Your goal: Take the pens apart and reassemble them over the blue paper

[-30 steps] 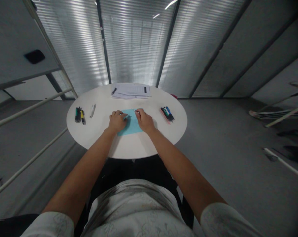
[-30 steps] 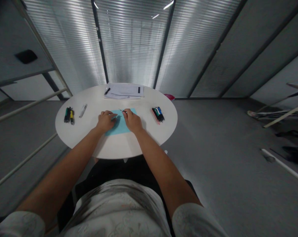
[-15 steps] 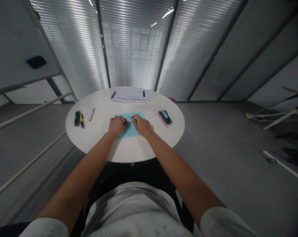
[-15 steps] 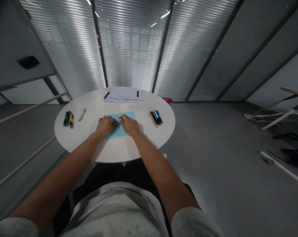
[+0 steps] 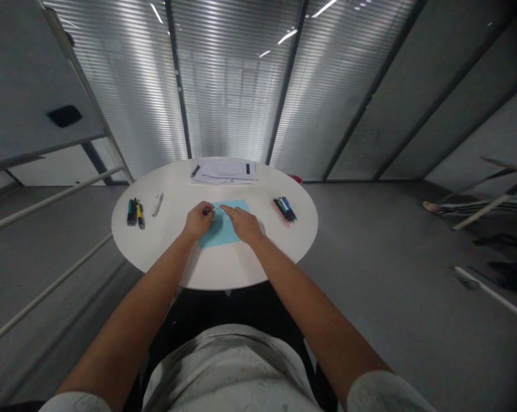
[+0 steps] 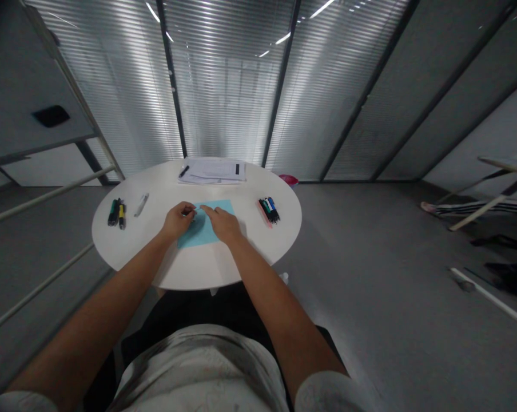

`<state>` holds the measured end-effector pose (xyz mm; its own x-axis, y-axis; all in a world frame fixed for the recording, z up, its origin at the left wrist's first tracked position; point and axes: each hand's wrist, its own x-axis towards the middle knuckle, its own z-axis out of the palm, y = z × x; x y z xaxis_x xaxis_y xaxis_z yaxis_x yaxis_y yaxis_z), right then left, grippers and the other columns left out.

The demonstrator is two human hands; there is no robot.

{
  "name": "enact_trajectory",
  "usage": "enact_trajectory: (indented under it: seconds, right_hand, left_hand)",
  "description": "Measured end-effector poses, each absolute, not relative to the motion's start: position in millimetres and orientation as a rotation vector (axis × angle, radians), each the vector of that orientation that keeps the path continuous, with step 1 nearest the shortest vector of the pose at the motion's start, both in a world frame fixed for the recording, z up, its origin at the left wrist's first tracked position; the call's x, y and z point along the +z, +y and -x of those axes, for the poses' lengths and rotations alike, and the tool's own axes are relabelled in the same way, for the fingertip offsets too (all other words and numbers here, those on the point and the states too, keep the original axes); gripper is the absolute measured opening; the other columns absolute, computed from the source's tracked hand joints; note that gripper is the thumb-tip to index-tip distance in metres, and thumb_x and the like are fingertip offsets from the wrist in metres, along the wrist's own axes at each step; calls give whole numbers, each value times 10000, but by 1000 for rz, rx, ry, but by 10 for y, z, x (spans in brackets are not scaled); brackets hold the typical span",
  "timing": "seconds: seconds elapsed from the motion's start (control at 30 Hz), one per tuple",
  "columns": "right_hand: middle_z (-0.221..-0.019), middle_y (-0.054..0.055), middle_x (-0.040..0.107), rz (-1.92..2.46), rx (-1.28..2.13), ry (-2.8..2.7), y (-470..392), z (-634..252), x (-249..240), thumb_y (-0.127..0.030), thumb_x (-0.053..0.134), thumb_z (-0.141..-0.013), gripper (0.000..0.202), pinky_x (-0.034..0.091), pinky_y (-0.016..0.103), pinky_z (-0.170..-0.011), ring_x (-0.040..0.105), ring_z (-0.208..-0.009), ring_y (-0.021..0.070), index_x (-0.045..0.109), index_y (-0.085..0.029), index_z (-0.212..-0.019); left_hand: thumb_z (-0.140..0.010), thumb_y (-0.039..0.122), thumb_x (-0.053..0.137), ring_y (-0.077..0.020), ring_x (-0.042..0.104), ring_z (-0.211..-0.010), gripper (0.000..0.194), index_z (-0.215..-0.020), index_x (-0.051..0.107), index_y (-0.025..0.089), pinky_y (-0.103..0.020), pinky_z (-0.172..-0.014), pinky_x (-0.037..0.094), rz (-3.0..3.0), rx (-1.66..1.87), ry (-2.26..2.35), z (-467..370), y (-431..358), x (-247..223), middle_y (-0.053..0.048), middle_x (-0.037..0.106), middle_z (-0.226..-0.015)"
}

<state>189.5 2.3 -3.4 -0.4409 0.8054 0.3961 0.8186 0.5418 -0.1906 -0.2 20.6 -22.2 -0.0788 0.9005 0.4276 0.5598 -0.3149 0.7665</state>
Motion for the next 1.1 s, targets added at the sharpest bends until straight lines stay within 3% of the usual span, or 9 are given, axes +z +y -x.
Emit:
enact_trajectory:
  seconds: [0.17, 0.33, 0.5, 0.9, 1.1]
  right_hand:
    - [-1192, 51, 612, 1341, -17, -2281, 37, -1879, -48, -318, 234, -1015, 431, 470, 293, -772, 606, -1001, 193, 445, -336, -1390]
    - [-1167, 45, 614, 1312, -14, -2292, 6, -1869, -14, -395, 247, -1015, 416, 458, 278, -744, 608, -992, 187, 492, -326, -1345]
    - [-1119, 45, 627, 1322, -17, -2307, -2, -1876, 1, -466, 260, -1004, 431, 442, 265, -735, 608, -976, 184, 529, -329, -1311]
    - [-1083, 51, 646, 1293, -37, -2275, 17, -1889, -7, -421, 218, -1016, 442, 439, 268, -750, 608, -970, 180, 545, -301, -1288]
    - [-1067, 48, 651, 1307, -51, -2311, 3, -1886, 9, -411, 233, -1015, 427, 431, 264, -741, 613, -947, 175, 546, -314, -1288]
  left_hand:
    - [-700, 334, 637, -138, 537, -625, 231, -849, 678, 162, -272, -614, 418, -1566, 1462, 1435, -22, 241, -201, -21, 637, -707]
    - [-637, 354, 712, -107, 476, -542, 279, -829, 680, 153, -255, -549, 378, -1327, 1478, 1248, -67, 219, -134, 7, 576, -609]
    - [-598, 398, 753, -102, 508, -565, 311, -766, 670, 149, -256, -564, 385, -1233, 1432, 1095, -94, 171, -88, -33, 639, -706]
    - [-586, 457, 798, -115, 553, -622, 395, -778, 660, 140, -280, -648, 447, -1186, 1381, 956, -76, 165, -95, -33, 632, -723]
    - [-616, 429, 790, -120, 557, -626, 346, -756, 658, 141, -283, -670, 449, -1216, 1352, 942, -73, 157, -105, -20, 607, -658]
